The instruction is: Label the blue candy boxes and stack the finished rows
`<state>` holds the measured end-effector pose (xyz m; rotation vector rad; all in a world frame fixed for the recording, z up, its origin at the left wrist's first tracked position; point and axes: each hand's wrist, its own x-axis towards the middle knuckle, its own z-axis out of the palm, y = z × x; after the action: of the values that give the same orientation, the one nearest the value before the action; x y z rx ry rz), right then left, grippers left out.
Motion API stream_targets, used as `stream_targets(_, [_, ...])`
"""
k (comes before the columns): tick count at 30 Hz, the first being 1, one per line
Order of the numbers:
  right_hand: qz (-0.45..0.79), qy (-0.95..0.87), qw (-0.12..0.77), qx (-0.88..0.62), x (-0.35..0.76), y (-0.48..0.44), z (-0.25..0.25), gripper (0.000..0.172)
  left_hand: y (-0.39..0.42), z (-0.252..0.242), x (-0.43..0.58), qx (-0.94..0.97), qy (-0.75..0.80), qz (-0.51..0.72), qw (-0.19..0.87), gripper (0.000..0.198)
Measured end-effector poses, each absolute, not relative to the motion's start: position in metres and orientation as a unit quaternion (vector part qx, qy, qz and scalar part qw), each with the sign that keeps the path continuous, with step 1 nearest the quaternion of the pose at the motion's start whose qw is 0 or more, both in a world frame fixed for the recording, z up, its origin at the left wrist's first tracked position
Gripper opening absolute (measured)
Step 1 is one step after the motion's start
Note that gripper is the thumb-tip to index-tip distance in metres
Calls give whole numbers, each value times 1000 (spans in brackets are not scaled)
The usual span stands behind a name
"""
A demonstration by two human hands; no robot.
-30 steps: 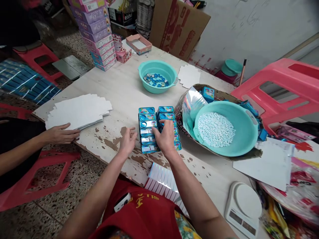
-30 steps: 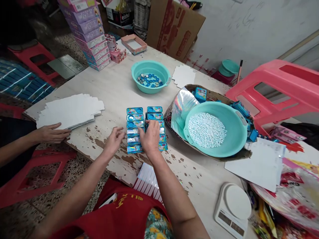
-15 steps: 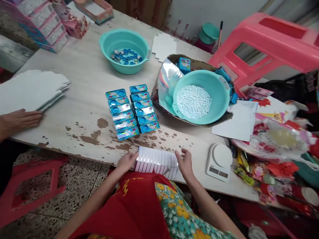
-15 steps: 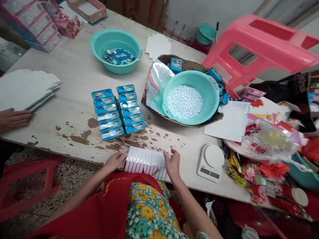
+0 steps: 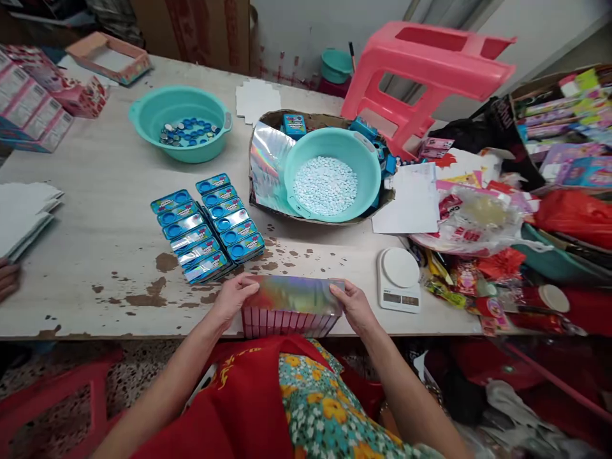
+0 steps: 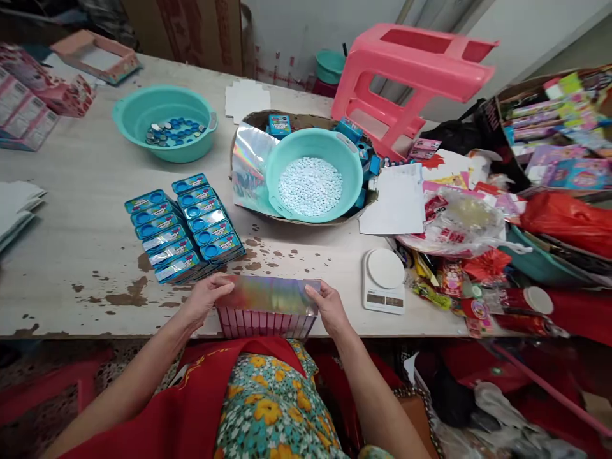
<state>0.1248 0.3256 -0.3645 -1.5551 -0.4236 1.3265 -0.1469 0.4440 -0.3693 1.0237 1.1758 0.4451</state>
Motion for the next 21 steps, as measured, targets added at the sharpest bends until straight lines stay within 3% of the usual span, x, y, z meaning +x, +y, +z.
stream_targets(4, [491, -236, 491, -680, 124, 336, -360, 34, 443, -349, -132, 657, 551, 264, 442, 32])
stream_targets(7, [509, -216, 495, -671, 123, 340, -359, 37, 442, -338, -96, 822, 412, 269, 286, 29])
stream_targets(10, [488, -216, 513, -673, 123, 343, -357, 36, 442, -337, -49, 897, 286, 175, 288, 29])
stream_targets(15, [450, -203, 550, -673, 128, 348, -356, 37, 450, -348, -5, 886, 301, 64, 345, 25])
stream_targets(21, [468, -186, 536, -677, 139, 353, -360, 35, 469, -355, 1, 876, 279, 2, 393, 28])
